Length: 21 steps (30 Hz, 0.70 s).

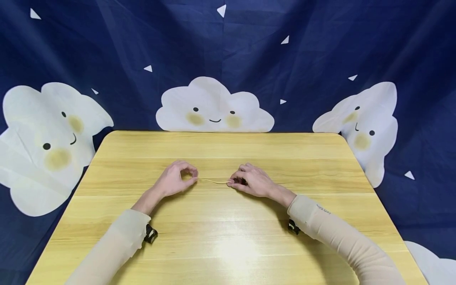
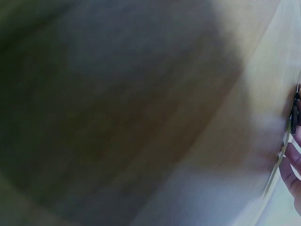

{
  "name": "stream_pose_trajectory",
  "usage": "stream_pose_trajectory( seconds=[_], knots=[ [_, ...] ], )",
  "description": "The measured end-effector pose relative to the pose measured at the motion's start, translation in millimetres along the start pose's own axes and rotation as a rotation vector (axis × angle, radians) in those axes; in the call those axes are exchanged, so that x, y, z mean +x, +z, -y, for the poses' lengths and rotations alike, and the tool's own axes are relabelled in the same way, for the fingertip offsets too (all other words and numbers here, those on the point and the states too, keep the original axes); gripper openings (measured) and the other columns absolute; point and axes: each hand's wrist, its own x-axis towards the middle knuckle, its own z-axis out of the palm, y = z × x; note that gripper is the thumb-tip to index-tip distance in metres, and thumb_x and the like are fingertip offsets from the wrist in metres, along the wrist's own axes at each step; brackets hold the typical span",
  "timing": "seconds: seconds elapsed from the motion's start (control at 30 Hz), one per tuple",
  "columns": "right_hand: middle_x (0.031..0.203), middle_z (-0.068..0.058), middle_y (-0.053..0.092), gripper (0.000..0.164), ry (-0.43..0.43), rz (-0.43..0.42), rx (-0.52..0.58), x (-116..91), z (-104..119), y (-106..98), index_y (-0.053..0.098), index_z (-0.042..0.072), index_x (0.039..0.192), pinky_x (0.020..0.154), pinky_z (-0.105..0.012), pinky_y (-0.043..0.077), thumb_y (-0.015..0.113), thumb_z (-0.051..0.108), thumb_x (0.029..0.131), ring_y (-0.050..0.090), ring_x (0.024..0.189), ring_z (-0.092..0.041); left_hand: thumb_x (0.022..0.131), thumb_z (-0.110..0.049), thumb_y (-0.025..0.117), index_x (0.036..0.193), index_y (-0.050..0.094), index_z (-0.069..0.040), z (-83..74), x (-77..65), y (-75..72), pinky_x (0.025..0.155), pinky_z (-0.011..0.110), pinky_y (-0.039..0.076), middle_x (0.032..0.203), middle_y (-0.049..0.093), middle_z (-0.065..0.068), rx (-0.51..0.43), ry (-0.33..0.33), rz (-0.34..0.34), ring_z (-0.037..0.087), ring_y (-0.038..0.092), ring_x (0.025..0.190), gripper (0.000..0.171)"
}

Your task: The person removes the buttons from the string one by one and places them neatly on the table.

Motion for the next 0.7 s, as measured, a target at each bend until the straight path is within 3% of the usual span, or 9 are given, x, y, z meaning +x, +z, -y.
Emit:
stream_pose_trajectory(
  seconds=[0.7],
  knots=[
    [0.105, 0.005, 0.07, 0.026, 0.005, 0.004, -0.007, 1, 0, 0, 0.077, 0.026, 0.119, 0.076, -0.027, 0.045, 0.07, 0.042, 0.1, 0.055, 0.092, -0.013, 0.095, -0.024, 0.079, 0.101, 0.078, -0.013, 19.6, 33.8, -0.3, 0.1, 0.047, 0.052, 0.105, 0.076, 0.007, 0.089, -0.046, 0.029, 0.028, 0.066, 0.105, 0.013]
  ],
)
